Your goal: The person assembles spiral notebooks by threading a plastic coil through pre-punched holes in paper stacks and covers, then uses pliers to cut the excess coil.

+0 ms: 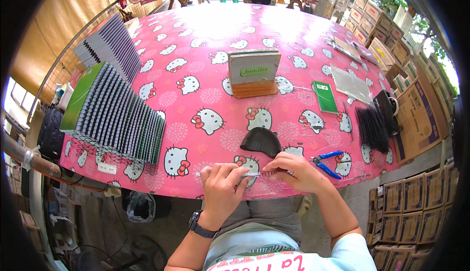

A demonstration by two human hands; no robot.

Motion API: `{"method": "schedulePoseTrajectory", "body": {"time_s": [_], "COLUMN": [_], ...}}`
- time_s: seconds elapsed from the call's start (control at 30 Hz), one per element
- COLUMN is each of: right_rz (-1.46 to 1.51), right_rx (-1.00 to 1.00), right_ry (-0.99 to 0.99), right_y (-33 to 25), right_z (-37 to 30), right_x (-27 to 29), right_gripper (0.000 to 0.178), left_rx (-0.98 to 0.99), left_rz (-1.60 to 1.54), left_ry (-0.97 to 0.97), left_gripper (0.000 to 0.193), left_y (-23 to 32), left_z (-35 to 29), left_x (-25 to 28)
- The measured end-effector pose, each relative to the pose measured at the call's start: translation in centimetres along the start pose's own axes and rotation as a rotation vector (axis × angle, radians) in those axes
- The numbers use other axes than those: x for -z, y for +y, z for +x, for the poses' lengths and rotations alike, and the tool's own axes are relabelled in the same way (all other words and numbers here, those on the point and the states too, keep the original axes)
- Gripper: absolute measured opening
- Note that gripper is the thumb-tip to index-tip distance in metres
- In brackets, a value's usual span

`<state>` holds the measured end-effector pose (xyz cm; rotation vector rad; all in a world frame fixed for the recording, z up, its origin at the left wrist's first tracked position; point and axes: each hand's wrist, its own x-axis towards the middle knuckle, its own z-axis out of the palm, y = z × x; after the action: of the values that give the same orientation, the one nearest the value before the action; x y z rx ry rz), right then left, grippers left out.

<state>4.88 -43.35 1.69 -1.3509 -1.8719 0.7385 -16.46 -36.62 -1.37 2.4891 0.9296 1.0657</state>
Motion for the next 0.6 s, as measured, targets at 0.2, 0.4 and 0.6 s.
{"method": "schedulePoseTrajectory", "body": {"time_s": [0.2,0.4,0.6], "right_rz": [0.034,0.001,0.038], "right_rx": [-0.04,-0.066,-0.18], "right_ry": [-0.006,0.024,0.103], "right_y": [0.2,-0.8,1.6], "right_z": [-0.1,0.7,2.5], "right_x": [-0.3,-0.6,0.6], "right_gripper": [0.034,0.042,0.031], "left_rx": [0.025,0.037,-0.08], "left_rz": [0.047,-0.037,0.024], "left_ry": [-0.043,-0.051,-0.167], "left_gripper": [0.026,0.026,0.024], "left_y": [0.3,1.2,0.4], "left_z": [0.1,0.6,-0.4], "left_x": [0.0,0.3,-0.5]}}
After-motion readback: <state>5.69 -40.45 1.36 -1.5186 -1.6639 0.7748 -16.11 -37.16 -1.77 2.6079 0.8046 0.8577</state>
